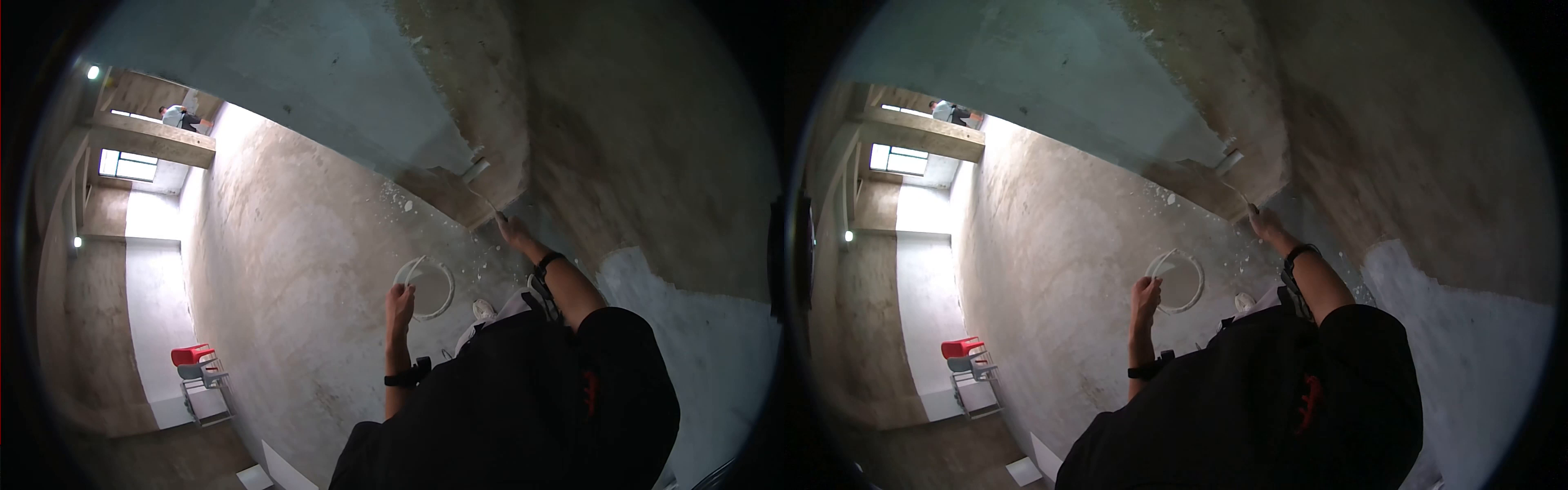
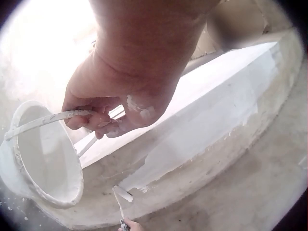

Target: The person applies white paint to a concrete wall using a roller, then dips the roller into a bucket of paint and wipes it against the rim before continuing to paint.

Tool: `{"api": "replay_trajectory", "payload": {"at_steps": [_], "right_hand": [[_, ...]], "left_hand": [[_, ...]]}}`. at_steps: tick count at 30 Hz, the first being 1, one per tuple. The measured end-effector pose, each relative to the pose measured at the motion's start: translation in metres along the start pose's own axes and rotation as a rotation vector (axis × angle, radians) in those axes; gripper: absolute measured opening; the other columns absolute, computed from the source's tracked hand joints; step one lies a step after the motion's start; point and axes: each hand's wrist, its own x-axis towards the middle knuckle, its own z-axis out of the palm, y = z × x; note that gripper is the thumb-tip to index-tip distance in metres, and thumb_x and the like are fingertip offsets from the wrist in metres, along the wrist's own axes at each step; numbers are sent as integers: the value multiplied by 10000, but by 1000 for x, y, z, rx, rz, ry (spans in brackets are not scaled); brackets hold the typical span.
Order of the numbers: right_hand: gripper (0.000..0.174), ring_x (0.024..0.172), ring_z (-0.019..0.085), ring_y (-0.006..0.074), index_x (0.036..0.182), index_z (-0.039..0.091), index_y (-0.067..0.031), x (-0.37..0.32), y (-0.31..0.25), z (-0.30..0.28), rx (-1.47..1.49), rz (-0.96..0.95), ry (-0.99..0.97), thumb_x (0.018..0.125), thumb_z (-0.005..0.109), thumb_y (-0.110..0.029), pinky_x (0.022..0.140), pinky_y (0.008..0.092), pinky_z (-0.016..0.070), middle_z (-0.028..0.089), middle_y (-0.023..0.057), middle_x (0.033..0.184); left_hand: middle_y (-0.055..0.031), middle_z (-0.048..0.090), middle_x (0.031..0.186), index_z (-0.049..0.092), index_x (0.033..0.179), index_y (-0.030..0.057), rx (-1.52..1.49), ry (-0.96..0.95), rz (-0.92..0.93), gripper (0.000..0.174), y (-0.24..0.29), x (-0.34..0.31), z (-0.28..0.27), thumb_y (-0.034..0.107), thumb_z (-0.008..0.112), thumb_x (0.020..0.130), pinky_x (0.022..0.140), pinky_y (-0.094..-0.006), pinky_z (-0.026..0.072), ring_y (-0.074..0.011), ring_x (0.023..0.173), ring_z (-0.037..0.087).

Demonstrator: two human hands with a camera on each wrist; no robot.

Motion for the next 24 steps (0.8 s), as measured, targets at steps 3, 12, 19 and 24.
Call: {"api": "replay_trajectory", "payload": {"at_steps": [3,12,19,24], "right_hand": [[776,1057,561,471,1039,631,97,-14,-10,-12,-32,-40,40,930,322,-606,909,483,437,591,367,1031],[648,862,603,479,884,640,65,-71,-76,-60,175,-258,3,960,360,-514,754,485,444,625,311,828],[521,618,472,192,851,589,51,-85,-151,-88,351,-537,-40,988,410,-419,613,382,406,508,149,636],[454,625,414,145,854,545,28,-87,-214,-95,505,-724,-137,1006,404,-376,600,361,392,464,62,650]], "left_hand": [[48,437,603,546,742,36,-30,-19,-10,211,-2,1,1,186,596,882,434,-240,298,-51,493,396],[53,437,604,556,764,38,-31,-30,-9,196,2,2,6,185,592,890,430,-235,289,-44,493,393],[53,441,610,567,787,28,-32,-55,0,194,1,4,5,191,597,889,431,-234,288,-43,494,390],[53,441,607,584,819,14,5,-41,3,193,-6,9,4,193,594,890,433,-231,292,-42,495,395]]}}
